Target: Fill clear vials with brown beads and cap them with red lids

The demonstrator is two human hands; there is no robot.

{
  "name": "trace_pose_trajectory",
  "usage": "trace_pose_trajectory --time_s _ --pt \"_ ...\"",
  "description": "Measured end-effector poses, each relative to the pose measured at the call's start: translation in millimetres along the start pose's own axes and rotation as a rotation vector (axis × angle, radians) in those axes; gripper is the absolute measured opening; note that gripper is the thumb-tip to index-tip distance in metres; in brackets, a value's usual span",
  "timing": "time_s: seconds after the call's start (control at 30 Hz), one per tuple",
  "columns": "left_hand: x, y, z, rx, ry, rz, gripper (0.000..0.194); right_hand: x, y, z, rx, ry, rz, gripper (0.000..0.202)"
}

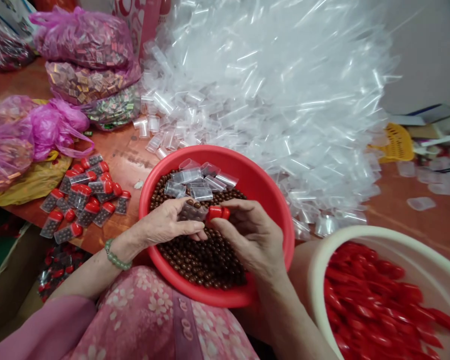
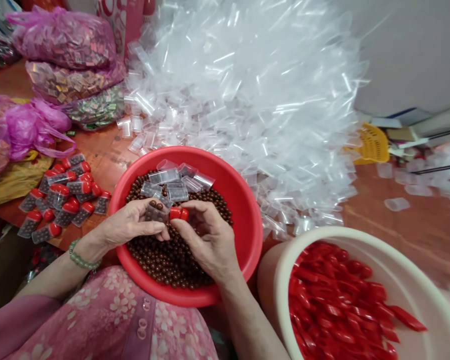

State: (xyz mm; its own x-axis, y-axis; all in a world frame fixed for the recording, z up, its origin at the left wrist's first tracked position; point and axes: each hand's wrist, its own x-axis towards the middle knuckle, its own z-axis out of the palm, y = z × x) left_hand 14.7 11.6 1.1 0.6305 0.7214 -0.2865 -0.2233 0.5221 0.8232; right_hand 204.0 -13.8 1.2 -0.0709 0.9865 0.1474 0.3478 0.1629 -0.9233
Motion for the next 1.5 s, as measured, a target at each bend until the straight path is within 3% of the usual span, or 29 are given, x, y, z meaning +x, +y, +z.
trace_pose_trajectory --time_s 0.13,0.33,0.53,0.73,1.0,1.1,1.3,1.5 --pt "-0.9 -1.4 -1.1 0.033 -0.066 -0.027 0.033 13.8 -10.8 -5.4 0.087 -0.039 0.091 0.019" --pt "1.1 -5.1 -1.3 0.079 -0.084 -0.014 0.024 27.9 -18.9 -6.4 -0.021 -0.211 -0.088 0.026" --pt "1.5 -6.2 -2.3 0.102 -0.068 -0.022 0.02 28.5 -12.7 -4.8 -0.074 -0.222 -0.177 0.024" --pt "2.3 -5.6 -1.4 0.113 0.008 -0.044 0.012 27.7 -17.6 -19.8 -0.159 -0.263 -0.249 0.03" --pt "3.4 -3.3 -3.5 0.092 0.062 0.006 0.015 19.1 -13.2 -38.9 -0.2 -0.192 -0.178 0.032" --pt "3.2 -2.8 -2.9 0.118 0.061 -0.007 0.015 22.0 -15.2 -31.5 -0.163 -0.141 -0.171 0.03" --pt "3.7 -2.3 -3.0 0.12 0.074 -0.004 0.013 30.6 -21.2 -14.2 -0.144 -0.198 -0.246 0.027" --pt "4.9 -3.6 -3.1 0.089 0.083 0.013 0.017 21.6 -16.9 -3.4 -0.081 0.038 -0.146 0.026"
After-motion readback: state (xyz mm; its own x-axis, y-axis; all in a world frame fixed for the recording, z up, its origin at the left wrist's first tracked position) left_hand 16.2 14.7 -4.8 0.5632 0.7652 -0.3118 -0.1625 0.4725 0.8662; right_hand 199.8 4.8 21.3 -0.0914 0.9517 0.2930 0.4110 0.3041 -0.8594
